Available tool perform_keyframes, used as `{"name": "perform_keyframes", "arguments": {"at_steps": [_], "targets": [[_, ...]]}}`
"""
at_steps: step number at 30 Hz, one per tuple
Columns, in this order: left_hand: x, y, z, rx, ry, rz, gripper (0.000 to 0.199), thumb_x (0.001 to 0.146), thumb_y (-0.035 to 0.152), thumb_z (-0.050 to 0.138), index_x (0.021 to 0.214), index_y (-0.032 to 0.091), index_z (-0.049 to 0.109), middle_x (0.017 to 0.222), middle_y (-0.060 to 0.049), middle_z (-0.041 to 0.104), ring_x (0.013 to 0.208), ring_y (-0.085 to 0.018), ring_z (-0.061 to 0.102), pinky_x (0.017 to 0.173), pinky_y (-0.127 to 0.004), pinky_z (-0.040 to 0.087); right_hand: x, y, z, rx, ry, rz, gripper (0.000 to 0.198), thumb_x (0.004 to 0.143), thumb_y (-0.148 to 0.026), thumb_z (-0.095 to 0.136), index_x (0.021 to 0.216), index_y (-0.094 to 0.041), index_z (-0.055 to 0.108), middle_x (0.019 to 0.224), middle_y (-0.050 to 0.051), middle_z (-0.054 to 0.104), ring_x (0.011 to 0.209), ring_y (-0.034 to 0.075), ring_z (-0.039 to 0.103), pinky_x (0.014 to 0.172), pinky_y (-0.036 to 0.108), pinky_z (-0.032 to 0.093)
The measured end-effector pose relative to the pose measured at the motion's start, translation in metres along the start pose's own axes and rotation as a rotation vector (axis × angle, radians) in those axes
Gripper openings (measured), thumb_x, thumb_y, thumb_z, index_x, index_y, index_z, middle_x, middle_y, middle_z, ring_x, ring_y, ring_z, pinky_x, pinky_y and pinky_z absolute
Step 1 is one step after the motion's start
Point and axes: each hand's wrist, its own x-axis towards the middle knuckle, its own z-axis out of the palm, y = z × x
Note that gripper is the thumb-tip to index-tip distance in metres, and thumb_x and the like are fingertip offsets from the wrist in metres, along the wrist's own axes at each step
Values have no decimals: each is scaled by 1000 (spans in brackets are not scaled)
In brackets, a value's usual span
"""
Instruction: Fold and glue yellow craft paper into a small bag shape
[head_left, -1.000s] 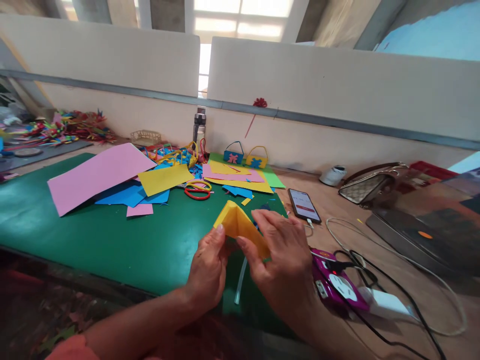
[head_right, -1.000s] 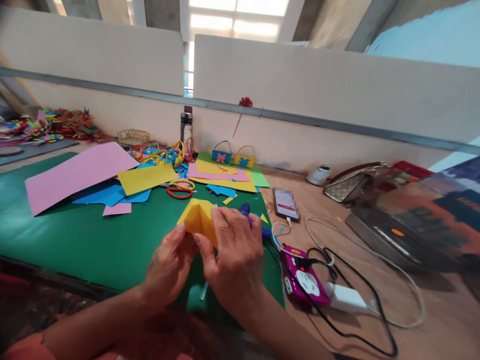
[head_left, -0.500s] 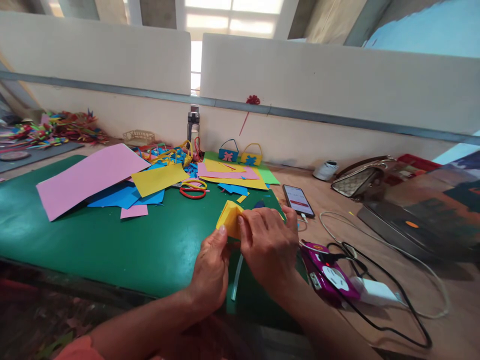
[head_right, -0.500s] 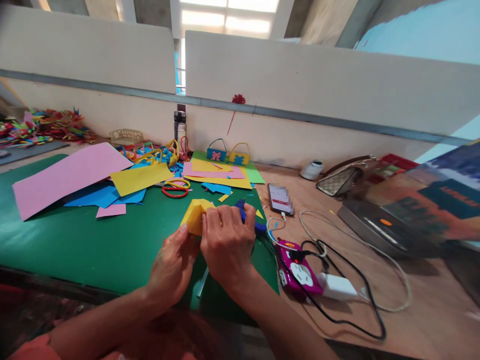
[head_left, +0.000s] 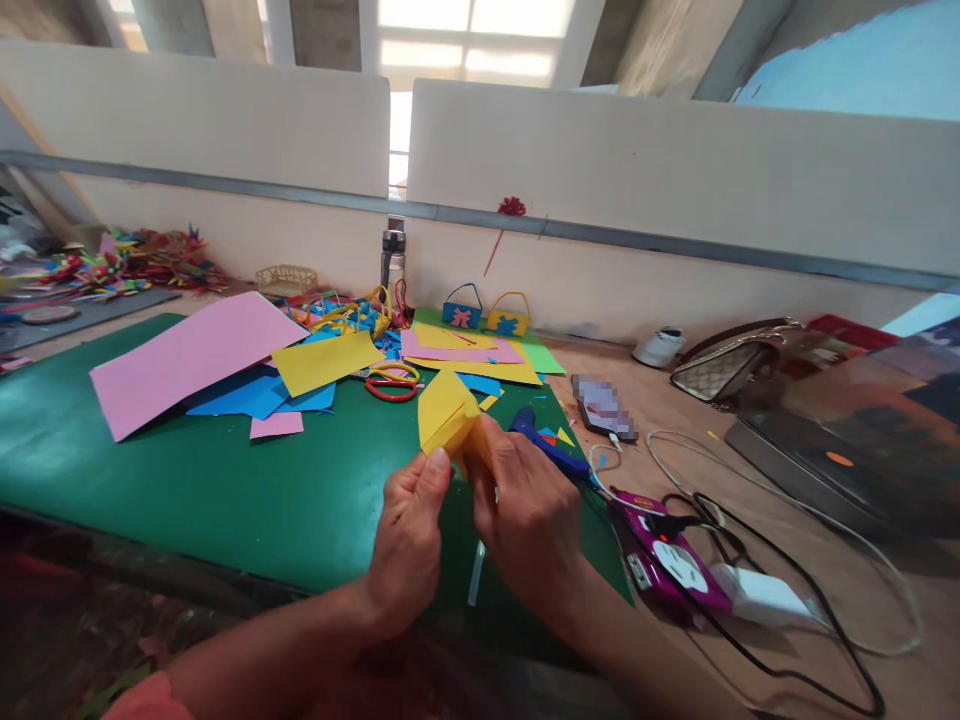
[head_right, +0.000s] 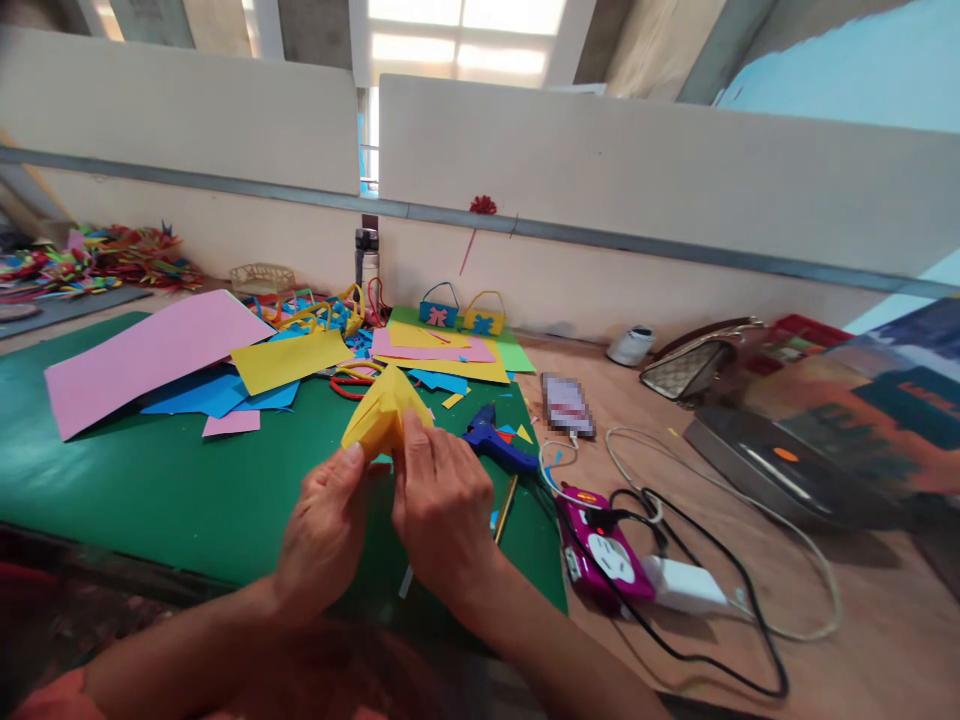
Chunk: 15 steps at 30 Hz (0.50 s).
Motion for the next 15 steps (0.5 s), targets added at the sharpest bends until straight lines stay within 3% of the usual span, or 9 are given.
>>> {"name": "perform_keyframes", "arguments": {"at_steps": [3,6,8,10,12,15], "targets": [[7,13,-17,408,-102,205,30,89,35,44,95,15,66,94,-6,66,91,-18,58,82,-27,43,-1,-3,1,220,-66,130,32,86,-16,44,117,-12,50,91,10,69,76,20,64,66,29,49],[22,28,-37,909,-207,483,32,89,28,41,70,14,63,74,-6,62,70,-16,54,66,-26,42,-2,-6,3,490,-285,286,26,85,-19,48,110,-18,56,89,5,71,73,18,66,62,26,50],[34,35,-48,1241,-301,641,36,89,24,39,60,14,58,67,-6,60,66,-16,51,62,-27,39,-3,-6,4,567,-396,319,24,85,-24,50,106,-17,60,84,4,72,71,19,67,61,27,50],[47,38,-58,1465,-395,725,33,89,21,39,65,14,61,69,-7,61,68,-17,52,63,-28,39,-5,-4,6,558,-423,318,25,86,-28,51,104,-16,62,83,6,73,73,20,68,63,28,50],[58,36,-68,1610,-492,701,29,89,20,41,71,14,63,75,-8,62,74,-19,54,64,-29,40,-8,-1,10,505,-414,302,24,87,-29,51,102,-17,64,89,7,73,78,22,68,66,30,50],[68,25,-82,1609,-662,506,30,90,22,41,72,14,63,74,-6,60,67,-14,54,59,-24,39,-13,4,16,398,-422,268,19,85,-27,55,97,-18,66,92,7,73,80,23,68,67,32,49]]}}
